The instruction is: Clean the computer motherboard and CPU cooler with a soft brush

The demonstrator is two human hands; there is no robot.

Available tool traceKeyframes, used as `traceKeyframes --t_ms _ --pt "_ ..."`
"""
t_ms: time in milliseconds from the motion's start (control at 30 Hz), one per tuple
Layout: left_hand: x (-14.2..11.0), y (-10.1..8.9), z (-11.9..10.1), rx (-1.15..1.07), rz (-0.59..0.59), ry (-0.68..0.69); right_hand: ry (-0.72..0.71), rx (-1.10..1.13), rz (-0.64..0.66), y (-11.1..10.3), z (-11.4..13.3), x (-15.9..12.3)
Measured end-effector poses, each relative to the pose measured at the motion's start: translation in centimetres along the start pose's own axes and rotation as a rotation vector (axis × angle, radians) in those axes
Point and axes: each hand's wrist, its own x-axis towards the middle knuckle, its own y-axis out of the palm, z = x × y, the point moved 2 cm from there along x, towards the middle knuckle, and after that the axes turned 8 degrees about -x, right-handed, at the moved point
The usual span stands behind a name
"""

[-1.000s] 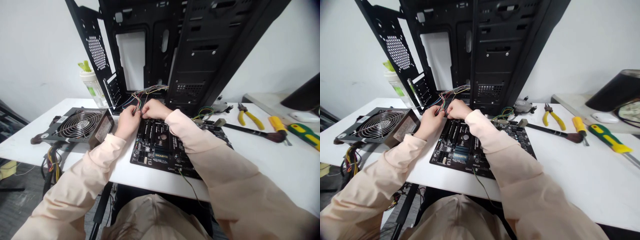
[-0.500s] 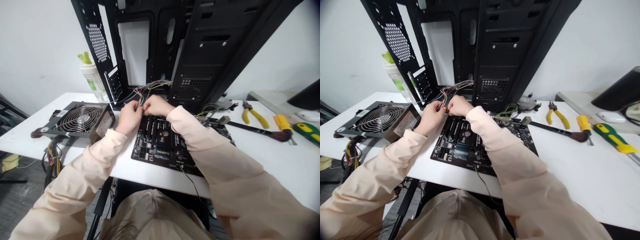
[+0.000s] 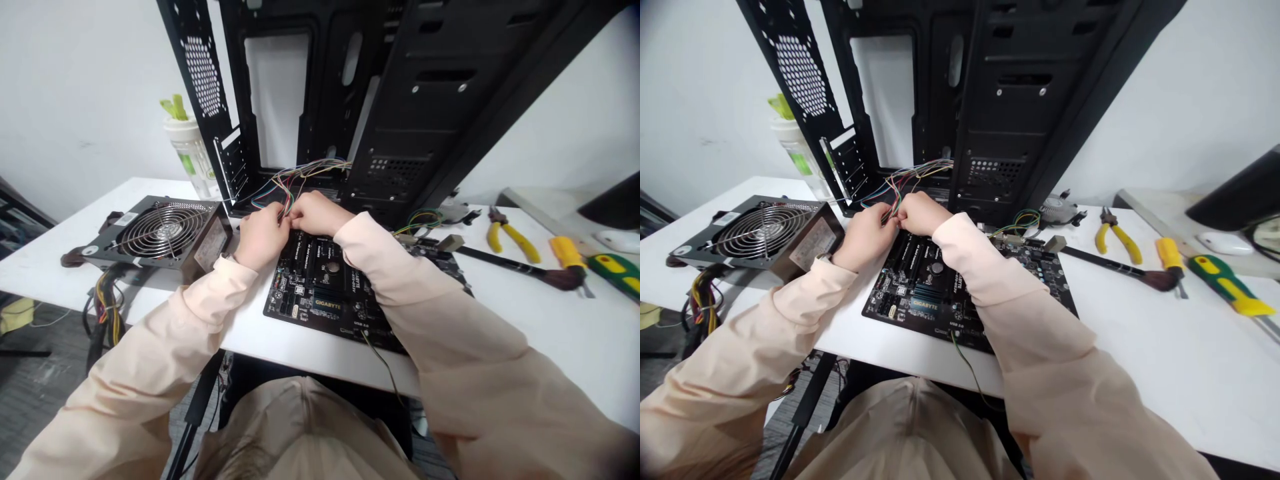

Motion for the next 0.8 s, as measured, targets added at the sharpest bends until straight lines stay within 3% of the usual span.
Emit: traceKeyframes --t_ms 400,800 --pt "-0.2 -1.0 -0.5 0.111 0.052 -0.011 -0.072 -0.051 0.029 0.3 0.2 0.3" --pt "0.0 -1.3 0.2 0.056 0.131 -0.021 -0.027 -0.027 0.042 0.3 0.0 0.3"
